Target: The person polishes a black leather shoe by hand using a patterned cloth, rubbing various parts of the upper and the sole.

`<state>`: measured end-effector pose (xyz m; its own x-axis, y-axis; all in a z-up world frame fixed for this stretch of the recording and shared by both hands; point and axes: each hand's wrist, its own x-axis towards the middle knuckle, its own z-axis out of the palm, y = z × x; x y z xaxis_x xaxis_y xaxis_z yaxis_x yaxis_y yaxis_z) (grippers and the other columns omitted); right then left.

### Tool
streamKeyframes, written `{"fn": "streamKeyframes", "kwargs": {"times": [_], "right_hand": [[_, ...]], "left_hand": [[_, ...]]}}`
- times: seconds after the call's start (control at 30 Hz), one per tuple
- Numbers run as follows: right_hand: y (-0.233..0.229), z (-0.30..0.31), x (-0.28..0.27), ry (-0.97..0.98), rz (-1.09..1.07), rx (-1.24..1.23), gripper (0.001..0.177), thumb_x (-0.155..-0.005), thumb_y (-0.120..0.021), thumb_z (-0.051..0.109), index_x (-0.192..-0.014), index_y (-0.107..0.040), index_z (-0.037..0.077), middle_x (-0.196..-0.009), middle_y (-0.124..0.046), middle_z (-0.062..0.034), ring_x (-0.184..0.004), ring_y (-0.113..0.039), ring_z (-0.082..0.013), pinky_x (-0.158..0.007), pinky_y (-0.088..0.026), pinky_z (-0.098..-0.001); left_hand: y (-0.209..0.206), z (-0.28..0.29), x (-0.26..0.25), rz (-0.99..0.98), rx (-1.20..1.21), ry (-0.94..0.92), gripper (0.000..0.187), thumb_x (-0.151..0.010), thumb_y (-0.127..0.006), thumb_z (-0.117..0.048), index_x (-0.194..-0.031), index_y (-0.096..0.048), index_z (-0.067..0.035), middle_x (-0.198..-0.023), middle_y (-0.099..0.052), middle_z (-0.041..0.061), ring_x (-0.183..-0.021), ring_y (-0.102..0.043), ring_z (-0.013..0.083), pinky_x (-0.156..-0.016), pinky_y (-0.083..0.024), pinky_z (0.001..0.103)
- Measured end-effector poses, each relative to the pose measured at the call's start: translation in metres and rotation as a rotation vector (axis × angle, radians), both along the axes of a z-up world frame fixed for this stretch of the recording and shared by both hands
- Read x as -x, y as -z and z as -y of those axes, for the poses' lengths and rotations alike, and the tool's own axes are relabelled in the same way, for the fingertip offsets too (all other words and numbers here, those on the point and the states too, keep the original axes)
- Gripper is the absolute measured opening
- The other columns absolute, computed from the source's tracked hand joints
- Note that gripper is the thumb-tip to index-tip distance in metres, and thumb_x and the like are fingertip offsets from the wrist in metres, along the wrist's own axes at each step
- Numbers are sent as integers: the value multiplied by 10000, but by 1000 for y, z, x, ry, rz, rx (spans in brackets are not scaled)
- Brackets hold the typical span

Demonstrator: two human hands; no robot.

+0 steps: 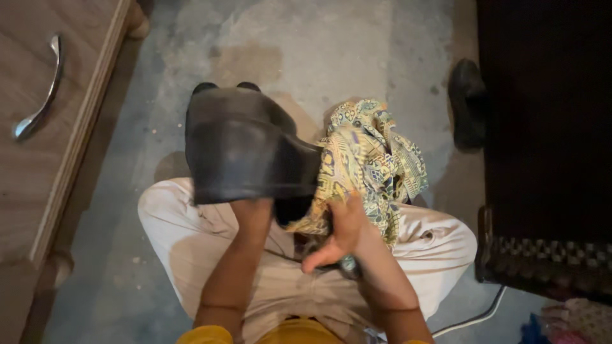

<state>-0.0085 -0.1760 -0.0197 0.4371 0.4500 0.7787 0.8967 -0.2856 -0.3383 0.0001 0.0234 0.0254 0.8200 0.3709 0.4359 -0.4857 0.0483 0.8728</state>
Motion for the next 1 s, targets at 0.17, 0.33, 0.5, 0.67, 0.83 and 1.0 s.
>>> {"fn": "streamKeyframes", "kwargs": {"times": [0.17,0.33,0.5,0.67,0.83,1.0], "right_hand": [[-45,17,-11,-42,-115,29,1240,-577,-796,862,-1447,-480,36,-1437,-490,-179,-1307,-523,-350,-1176,-412,-447],[-71,33,-17,0,-140,53,1210,-617,-756,853,-1432,-464,8,-1417,-489,-210,-1295,-521,-367,-1148,-414,-459],[-20,-12,5,85,-140,62,1182,-656,-716,844,-1417,-449,-20,-1397,-488,-240,-1284,-518,-383,-1121,-416,-471],[-23,-42,24,84,-176,55,1157,-695,-675,835,-1402,-433,-49,-1376,-487,-270,-1272,-515,-400,-1093,-419,-483],[-25,14,36,-17,-259,101,1135,-735,-635,826,-1387,-418,-77,-1356,-486,-301,-1261,-513,-416,-1066,-421,-495],[-41,28,55,49,-237,122,1117,-774,-595,818,-1372,-403,-106,-1336,-485,-331,-1249,-510,-433,-1038,-423,-507]], "left_hand": [[-11,10,6,101,-629,250,550,-662,-873,-187,-1148,-671,-30,-951,-743,111,-955,-703,222,-1053,-283,592],[19,33,4,-93,-306,671,575,-700,-771,-14,-1263,-661,-7,-1075,-751,158,-1042,-748,187,-915,-586,363],[52,11,-4,-155,-301,-130,701,-656,-899,-121,-1261,-564,-7,-1131,-672,194,-1051,-605,318,-930,-502,399],[15,-5,-4,-365,259,-59,466,-860,-817,-87,-1287,-643,-20,-1194,-726,119,-1049,-698,166,-950,-550,303],[-26,20,-1,-129,-474,319,377,-715,-772,-52,-1085,-711,-10,-915,-747,188,-853,-719,307,-799,-535,376],[-18,39,9,-203,-334,649,399,-769,-721,-58,-1162,-685,-3,-999,-736,205,-935,-770,237,-832,-562,339]]}}
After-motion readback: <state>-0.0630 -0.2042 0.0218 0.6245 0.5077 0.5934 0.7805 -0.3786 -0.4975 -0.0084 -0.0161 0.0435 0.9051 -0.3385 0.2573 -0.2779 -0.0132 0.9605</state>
